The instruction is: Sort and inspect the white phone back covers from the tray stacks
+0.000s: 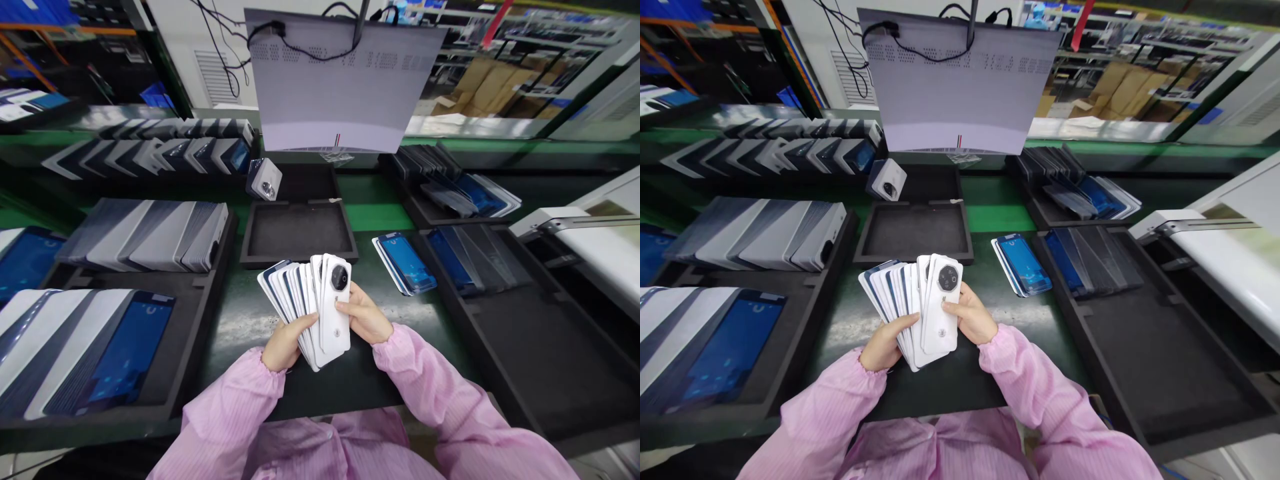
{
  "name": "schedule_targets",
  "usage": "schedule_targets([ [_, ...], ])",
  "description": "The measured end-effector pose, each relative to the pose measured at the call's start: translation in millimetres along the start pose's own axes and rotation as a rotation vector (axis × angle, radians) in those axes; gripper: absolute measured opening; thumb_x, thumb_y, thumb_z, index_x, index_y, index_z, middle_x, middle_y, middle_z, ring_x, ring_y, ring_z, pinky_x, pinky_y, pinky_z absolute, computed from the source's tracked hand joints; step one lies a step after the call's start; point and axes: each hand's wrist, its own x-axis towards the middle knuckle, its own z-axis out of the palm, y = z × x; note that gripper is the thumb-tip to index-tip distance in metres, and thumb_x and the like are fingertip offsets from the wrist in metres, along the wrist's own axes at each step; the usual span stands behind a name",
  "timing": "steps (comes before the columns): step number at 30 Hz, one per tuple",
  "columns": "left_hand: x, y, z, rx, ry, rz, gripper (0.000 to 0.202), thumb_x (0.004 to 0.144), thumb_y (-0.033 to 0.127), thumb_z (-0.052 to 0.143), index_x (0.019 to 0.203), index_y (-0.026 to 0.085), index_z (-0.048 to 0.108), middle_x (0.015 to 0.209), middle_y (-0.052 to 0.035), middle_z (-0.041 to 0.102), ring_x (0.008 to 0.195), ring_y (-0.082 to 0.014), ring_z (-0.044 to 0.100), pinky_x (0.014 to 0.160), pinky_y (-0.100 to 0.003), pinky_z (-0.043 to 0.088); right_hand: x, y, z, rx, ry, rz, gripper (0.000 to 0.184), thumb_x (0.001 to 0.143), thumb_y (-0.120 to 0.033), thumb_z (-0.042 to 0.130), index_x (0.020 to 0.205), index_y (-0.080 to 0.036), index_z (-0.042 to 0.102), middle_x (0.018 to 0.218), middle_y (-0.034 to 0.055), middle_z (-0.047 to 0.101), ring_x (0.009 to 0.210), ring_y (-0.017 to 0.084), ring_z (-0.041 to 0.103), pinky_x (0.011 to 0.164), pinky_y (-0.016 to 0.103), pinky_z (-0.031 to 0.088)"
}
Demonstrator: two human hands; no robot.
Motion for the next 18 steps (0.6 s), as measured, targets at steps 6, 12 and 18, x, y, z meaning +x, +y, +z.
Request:
schedule_targets([
  [6,-1,4,0.3,-0.02,-0.061,-0.009,0.057,0.06,0.022,0.078,0.114,0.015,0.064,0.1,-0.0092,0.074,0.11,-0.0335,0.062,0.098,-0.045,0.046,1,-7,-6,-0.021,0.071,-0.02,0.044,0.065,-0.019,0.078,0.102,-0.022,0.055,0.097,0.0029,0.071,0.087,0.02,0.068,0.086,0.038,0.052],
  [12,0,9,-4.9,-0.068,0.049,-0.022,0.048,0.054,0.016,0.072,0.102,0.014,0.068,0.074,-0.0038,0.074,0.091,-0.0323,0.069,0.086,-0.044,0.054,3,-20,-16,-0.041,0.05,-0.063,0.046,0.065,-0.021,0.075,0.106,-0.023,0.054,0.1,0.0022,0.069,0.091,0.021,0.067,0.087,0.039,0.051],
  [18,-1,27,-10.9,-0.202,-0.106,0.121,0.054,0.06,0.017,0.059,0.114,0.014,0.063,0.107,-0.0099,0.072,0.108,-0.0345,0.063,0.095,-0.048,0.049,-8,-34,-31,-0.112,0.044,-0.092,0.049,0.063,-0.022,0.075,0.108,-0.024,0.053,0.102,0.0028,0.069,0.087,0.021,0.068,0.082,0.038,0.053],
])
